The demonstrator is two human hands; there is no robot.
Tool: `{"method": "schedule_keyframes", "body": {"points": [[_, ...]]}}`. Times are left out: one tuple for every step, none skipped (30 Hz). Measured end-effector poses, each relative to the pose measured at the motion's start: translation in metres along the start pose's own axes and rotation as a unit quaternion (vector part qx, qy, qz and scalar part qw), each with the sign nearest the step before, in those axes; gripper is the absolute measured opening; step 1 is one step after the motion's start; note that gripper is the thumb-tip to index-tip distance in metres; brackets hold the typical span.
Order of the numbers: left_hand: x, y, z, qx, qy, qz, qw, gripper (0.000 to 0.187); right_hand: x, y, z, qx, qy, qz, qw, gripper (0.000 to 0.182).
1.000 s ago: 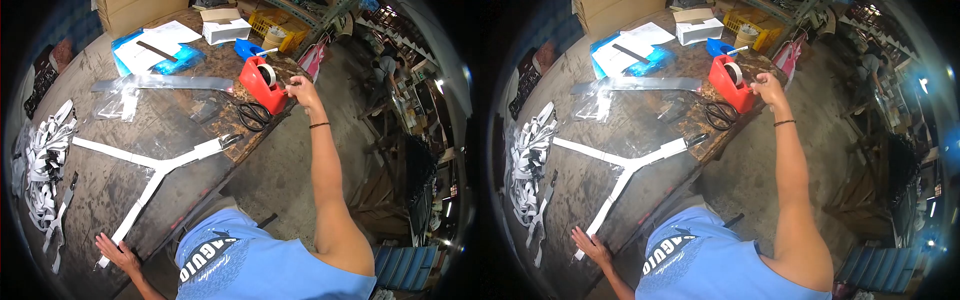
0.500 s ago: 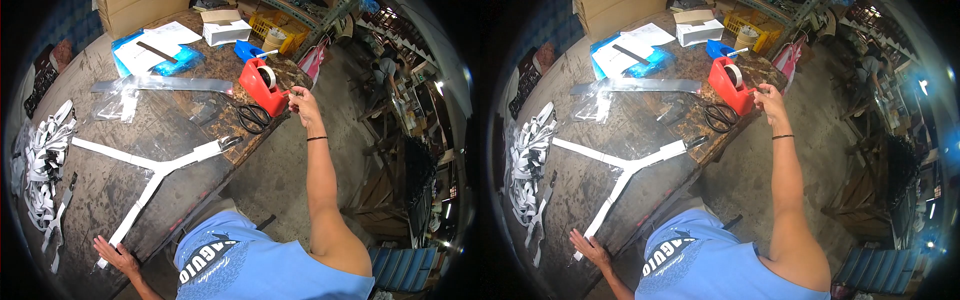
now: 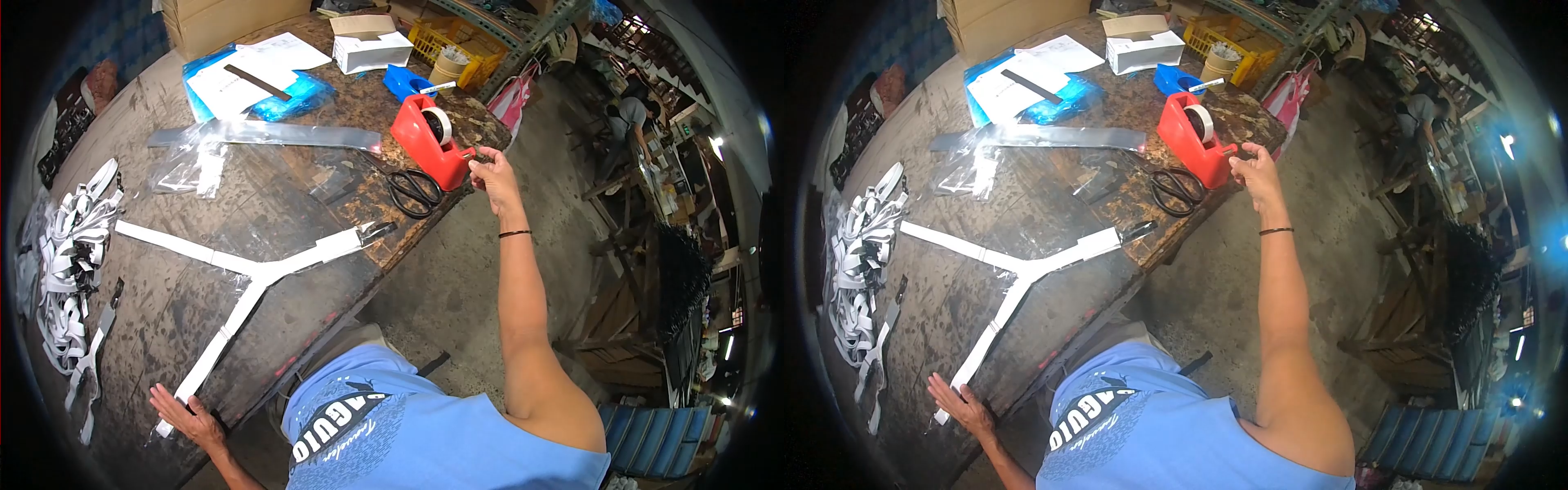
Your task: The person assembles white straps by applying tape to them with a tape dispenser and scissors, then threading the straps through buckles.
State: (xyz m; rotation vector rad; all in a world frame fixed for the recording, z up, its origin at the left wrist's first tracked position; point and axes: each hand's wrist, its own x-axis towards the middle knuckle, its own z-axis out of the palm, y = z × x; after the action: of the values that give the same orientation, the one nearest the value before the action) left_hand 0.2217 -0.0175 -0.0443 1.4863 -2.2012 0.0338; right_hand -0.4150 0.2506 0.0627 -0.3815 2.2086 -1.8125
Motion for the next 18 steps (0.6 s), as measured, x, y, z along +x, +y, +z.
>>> {"method": "schedule_keyframes", "body": {"points": [[0.000,0.000,0.000,0.001,0.004,0.004,1.000,0.076,0.003,0.002,0.001,0.000,-0.001,0.000,1.000,0.050],[0.000,-0.001,0.001,0.002,0.005,0.003,1.000,0.076,0.007,0.005,0.001,-0.081,0.010,-0.052,0.995,0.054],[-0.001,-0.003,0.001,-0.005,0.019,0.017,1.000,0.076,0.011,0.008,0.002,-0.162,0.022,-0.104,0.981,0.057],[-0.001,-0.004,0.000,-0.011,0.035,0.030,0.999,0.075,0.013,0.011,0.001,-0.160,0.019,-0.105,0.981,0.057],[0.000,-0.002,-0.004,-0.009,0.036,0.029,0.999,0.075,0.013,0.011,-0.002,-0.340,0.068,-0.149,0.926,0.060],[0.000,0.002,-0.007,-0.016,0.057,0.043,0.997,0.070,0.013,0.011,-0.005,-0.506,0.114,-0.189,0.834,0.062],[0.000,0.007,-0.009,-0.023,0.080,0.055,0.995,0.065,0.007,0.013,-0.009,-0.520,0.119,-0.171,0.828,0.060],[0.000,0.013,-0.010,-0.017,0.085,0.046,0.995,0.065,-0.003,0.007,-0.004,-0.516,0.112,-0.179,0.830,0.060],[-0.001,0.021,-0.010,-0.091,0.092,0.045,0.991,0.057,-0.017,-0.003,0.003,-0.336,0.033,-0.179,0.924,0.058],[-0.003,0.029,-0.015,-0.160,0.095,0.044,0.982,0.050,-0.037,-0.011,0.014,-0.141,-0.052,-0.158,0.976,0.056],[-0.001,0.050,-0.024,-0.223,0.061,0.019,0.973,0.043,-0.062,-0.024,0.035,-0.061,-0.112,-0.150,0.980,0.056],[0.005,0.077,-0.030,-0.284,0.033,-0.007,0.958,0.037,-0.086,-0.039,0.060,0.022,-0.171,-0.140,0.975,0.055],[0.009,0.100,-0.031,-0.374,0.008,-0.015,0.927,0.033,-0.103,-0.045,0.084,0.034,-0.196,-0.131,0.971,0.055],[0.013,0.121,-0.033,-0.425,-0.027,-0.039,0.904,0.029,-0.121,-0.050,0.107,0.060,-0.271,-0.129,0.952,0.056],[0.018,0.137,-0.029,-0.506,-0.076,-0.052,0.858,0.026,-0.138,-0.055,0.130,0.086,-0.345,-0.127,0.926,0.056],[0.029,0.157,-0.036,-0.520,-0.119,-0.014,0.845,0.024,-0.152,-0.059,0.151,0.099,-0.372,-0.119,0.915,0.056],[0.031,0.170,-0.032,-0.567,-0.161,-0.033,0.807,0.025,-0.167,-0.063,0.171,0.097,-0.416,-0.119,0.896,0.056],[0.036,0.177,-0.028,-0.593,-0.201,-0.019,0.780,0.025,-0.179,-0.067,0.188,0.094,-0.458,-0.121,0.876,0.056]]}}
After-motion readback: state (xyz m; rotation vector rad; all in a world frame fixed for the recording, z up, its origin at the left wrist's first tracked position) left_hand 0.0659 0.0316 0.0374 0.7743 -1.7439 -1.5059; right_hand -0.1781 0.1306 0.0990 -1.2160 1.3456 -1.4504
